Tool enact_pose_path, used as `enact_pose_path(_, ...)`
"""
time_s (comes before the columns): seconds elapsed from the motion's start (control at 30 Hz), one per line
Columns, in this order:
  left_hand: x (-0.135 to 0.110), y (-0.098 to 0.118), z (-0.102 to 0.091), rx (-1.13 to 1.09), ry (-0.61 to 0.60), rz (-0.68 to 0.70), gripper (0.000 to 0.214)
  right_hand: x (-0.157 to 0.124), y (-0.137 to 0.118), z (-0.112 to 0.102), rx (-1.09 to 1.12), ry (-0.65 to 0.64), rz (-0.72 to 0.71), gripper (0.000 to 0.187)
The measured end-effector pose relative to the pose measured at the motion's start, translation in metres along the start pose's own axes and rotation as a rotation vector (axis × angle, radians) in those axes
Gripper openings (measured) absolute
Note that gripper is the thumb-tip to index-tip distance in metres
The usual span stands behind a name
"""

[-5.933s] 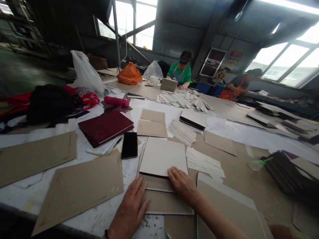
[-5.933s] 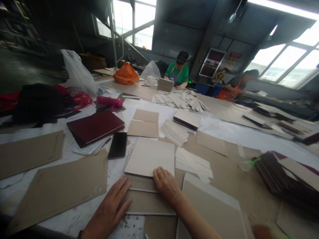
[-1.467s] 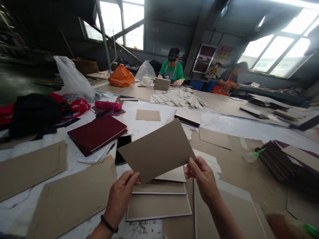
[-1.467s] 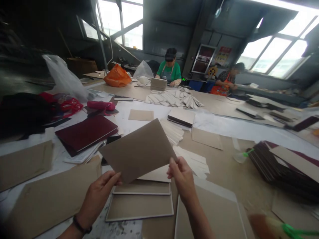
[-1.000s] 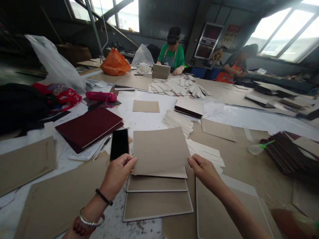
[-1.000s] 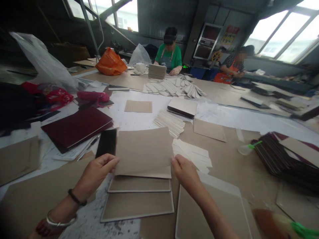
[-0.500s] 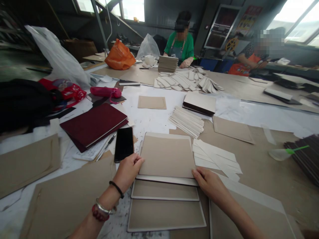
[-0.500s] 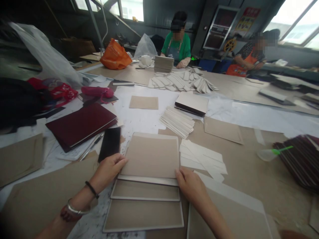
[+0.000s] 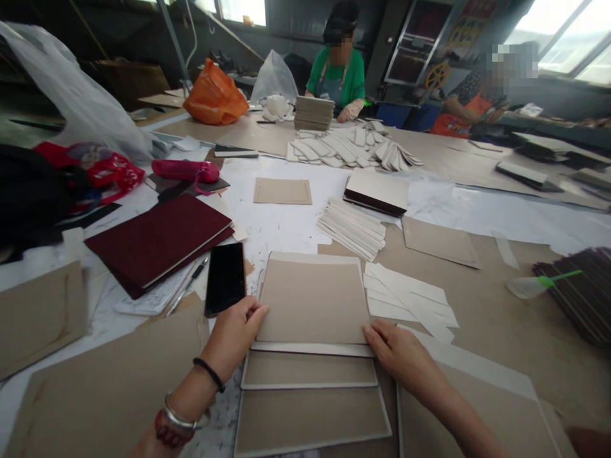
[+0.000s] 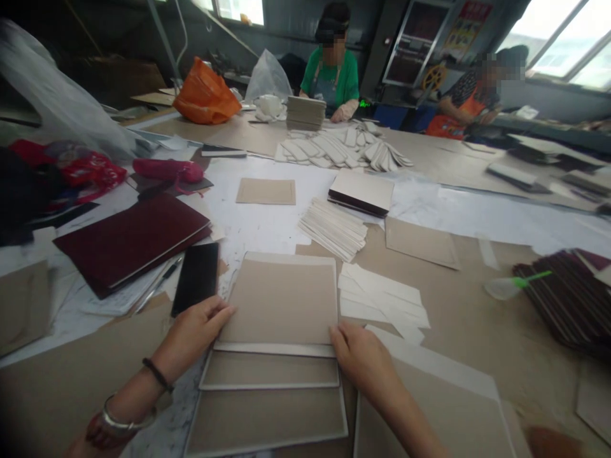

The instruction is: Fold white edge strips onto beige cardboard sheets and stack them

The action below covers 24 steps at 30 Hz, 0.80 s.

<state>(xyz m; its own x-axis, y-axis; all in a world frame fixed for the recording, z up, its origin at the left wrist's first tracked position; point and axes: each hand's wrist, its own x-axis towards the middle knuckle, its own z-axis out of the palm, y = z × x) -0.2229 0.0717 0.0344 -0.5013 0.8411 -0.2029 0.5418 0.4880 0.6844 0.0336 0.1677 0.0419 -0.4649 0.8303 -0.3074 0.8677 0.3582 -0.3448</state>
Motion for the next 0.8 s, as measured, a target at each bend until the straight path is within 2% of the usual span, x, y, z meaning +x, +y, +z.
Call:
enact_pose_path(0.23, 0.0034, -0.0014, -0.0041, 0.104, -0.048, 0.007, 0.031, -0.0045, -0.0057, -0.0029, -0.030, -0.051, 0.027, 0.037)
enact_pose_path(0.8, 0.0009, -0.0055, -0.0047, 0.148, -0.061, 0.007, 0.032, -0.0078, -0.0089, 0.0006, -0.115, -0.043, 0.059, 0.036)
